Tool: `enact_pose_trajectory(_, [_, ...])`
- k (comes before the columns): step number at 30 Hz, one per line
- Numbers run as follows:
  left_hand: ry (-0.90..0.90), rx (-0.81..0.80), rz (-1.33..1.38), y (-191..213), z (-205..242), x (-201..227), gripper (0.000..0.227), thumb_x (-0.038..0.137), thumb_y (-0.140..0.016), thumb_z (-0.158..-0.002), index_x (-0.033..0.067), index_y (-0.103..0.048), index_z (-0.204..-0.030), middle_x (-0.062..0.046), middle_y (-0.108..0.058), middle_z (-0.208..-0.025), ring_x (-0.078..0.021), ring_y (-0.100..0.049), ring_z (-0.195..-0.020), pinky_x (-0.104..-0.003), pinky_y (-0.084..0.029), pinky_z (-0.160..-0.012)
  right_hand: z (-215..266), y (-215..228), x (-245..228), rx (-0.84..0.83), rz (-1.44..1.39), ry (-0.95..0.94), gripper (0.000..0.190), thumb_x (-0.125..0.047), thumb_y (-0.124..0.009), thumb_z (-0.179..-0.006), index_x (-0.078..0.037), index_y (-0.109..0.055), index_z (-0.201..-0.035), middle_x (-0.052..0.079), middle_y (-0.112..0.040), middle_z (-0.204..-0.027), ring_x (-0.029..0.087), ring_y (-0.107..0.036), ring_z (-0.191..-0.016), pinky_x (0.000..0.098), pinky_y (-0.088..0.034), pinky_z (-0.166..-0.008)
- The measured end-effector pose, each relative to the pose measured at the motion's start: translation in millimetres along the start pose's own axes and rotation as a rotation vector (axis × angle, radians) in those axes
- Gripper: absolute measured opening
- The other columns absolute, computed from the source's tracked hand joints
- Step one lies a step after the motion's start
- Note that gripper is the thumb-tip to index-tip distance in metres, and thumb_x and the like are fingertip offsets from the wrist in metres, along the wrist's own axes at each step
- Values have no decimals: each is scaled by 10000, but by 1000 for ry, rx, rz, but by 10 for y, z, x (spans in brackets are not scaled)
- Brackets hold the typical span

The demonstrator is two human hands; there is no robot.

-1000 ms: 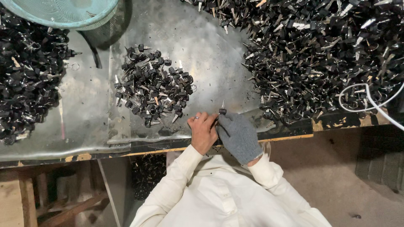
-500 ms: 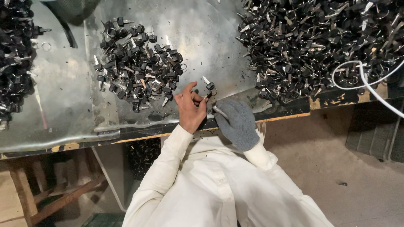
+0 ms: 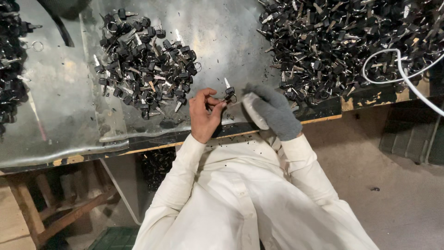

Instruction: The person repeatedly picks keys from a large pile on a metal table, uses pliers to trim or adjust the key tips, and places the finished keys into a smaller pile. The process is continuous and repetitive throughout the clip.

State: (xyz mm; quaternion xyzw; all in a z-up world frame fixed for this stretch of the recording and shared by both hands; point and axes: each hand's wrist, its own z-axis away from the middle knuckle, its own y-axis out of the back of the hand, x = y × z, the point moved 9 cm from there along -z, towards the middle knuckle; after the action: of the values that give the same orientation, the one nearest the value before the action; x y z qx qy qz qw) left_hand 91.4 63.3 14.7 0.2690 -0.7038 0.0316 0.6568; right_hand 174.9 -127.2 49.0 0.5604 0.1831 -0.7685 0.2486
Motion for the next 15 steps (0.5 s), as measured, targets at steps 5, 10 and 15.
enact_pose_trajectory(5, [166,-135,396,-100,28,80,301,-32,-771,-880,42,-624,-1132,-55,-693,-883,-128,-658,-825,-276,-524,-751,114,86,121,117,86,90,774,-151,-756,-690,-14,-523,-1415,133,-656,-1200,234,-696,-997,363,-621,-876])
enact_pose_trajectory(10, [-208,-104,96,-66,99,644,217,-22,-800,-854,64,-713,-1033,-58,-661,-906,-196,-574,-821,-334,-407,-805,213,-119,-23,180,185,258,699,-132,-887,-698,-4,-590,-1319,124,-678,-1193,230,-660,-1112,377,-545,-1001])
enact_pose_trajectory(15, [-388,-28,-303,-172,-9,705,269,-27,-683,-866,71,-699,-1117,-54,-632,-941,-243,-564,-933,-406,-334,-939,231,-5,-380,434,698,380,541,-141,-842,-835,-20,-618,-1312,134,-682,-1136,274,-667,-1037,416,-559,-914])
